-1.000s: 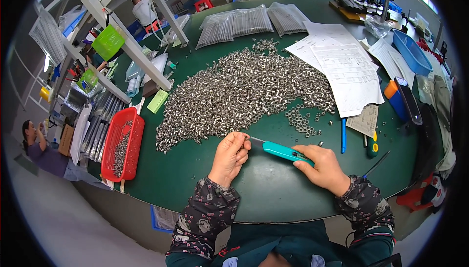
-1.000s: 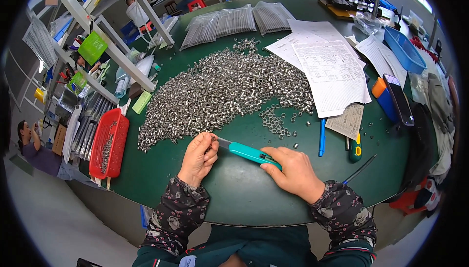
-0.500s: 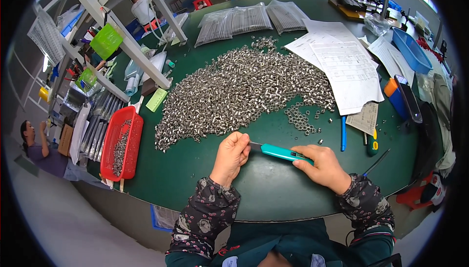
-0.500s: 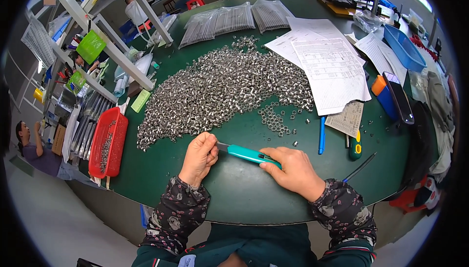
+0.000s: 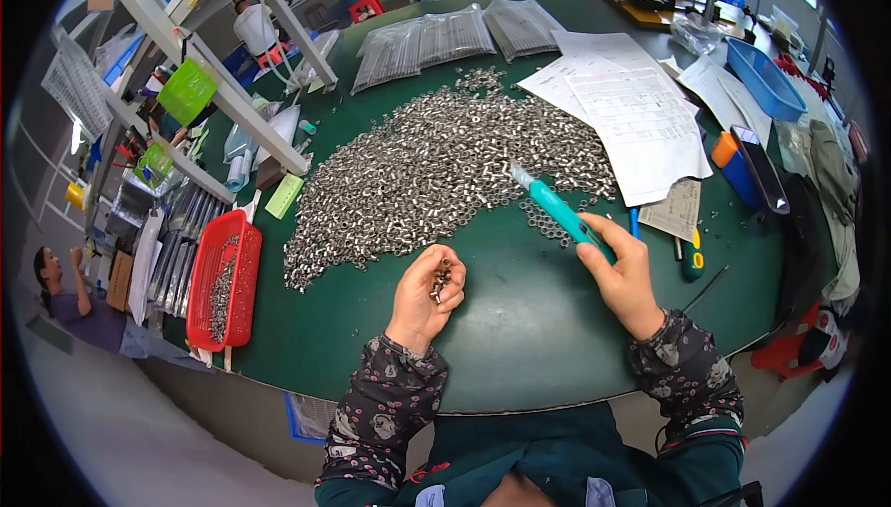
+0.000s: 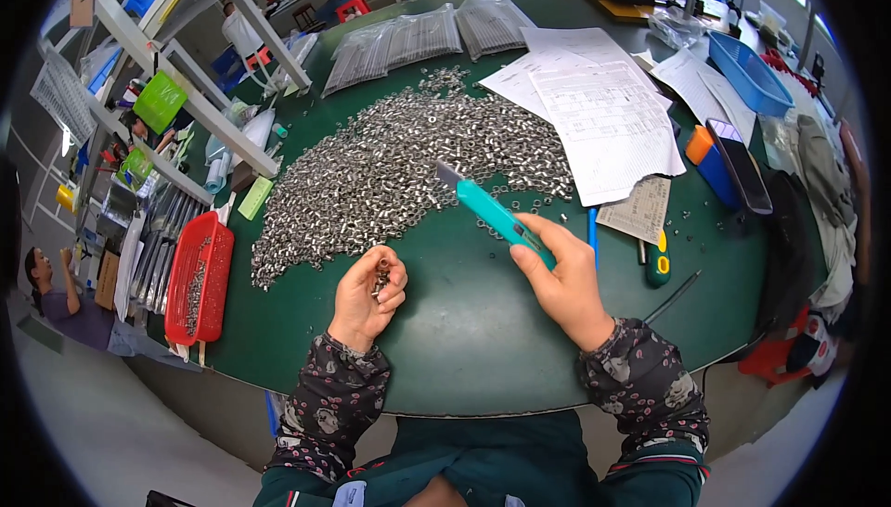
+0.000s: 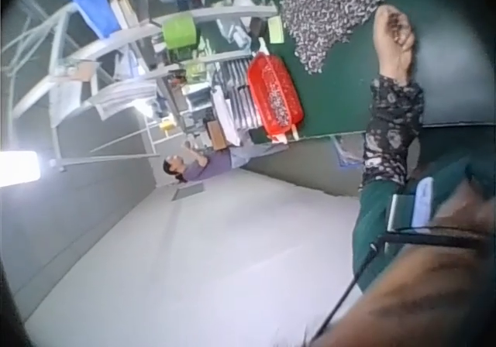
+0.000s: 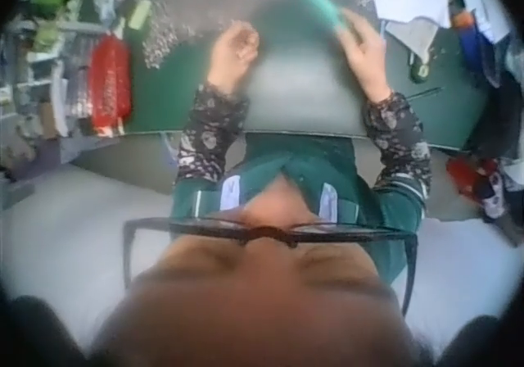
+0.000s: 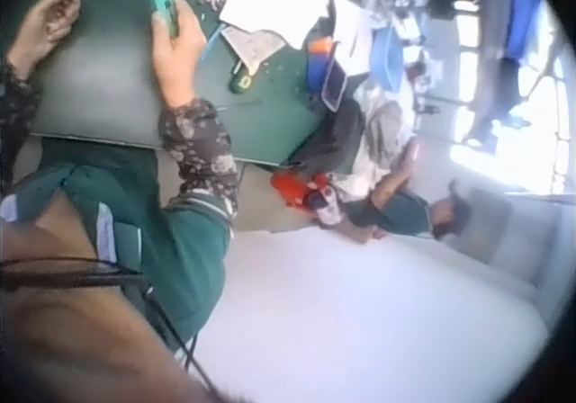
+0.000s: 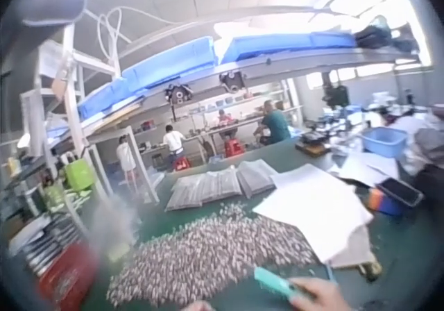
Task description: Using a utility knife to process or deburr small metal components at a workbench.
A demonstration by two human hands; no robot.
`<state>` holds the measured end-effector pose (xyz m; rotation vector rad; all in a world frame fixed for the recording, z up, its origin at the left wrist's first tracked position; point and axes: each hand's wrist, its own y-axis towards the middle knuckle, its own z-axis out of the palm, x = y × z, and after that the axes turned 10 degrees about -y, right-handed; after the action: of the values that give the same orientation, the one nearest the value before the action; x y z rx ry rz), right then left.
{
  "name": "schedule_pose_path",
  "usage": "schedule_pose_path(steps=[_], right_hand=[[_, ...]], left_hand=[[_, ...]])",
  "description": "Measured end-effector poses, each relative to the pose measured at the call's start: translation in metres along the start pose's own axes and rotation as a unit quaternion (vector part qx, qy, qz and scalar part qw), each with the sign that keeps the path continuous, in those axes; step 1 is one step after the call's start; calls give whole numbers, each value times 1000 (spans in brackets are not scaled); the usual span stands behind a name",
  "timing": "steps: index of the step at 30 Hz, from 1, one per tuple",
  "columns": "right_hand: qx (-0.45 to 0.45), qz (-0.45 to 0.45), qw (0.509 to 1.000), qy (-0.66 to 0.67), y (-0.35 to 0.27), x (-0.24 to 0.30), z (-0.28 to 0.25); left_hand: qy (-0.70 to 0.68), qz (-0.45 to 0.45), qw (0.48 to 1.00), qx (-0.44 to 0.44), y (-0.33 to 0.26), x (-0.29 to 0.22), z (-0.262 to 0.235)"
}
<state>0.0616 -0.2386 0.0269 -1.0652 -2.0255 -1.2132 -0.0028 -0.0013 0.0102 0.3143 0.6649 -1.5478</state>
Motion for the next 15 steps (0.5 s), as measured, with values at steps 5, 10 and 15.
schedule_pose_path(steps=[5,10,15], right_hand=[[-36,117,978,170,5,-13,-8],[-59,109,970,210,8,-11,-9],[-80,112,965,222,8,-20,-8]], left_hand=[[84,-33,995,33,12,9,30],[528,86,841,79,35,45,58],[724,154,662,121,46,78,87]])
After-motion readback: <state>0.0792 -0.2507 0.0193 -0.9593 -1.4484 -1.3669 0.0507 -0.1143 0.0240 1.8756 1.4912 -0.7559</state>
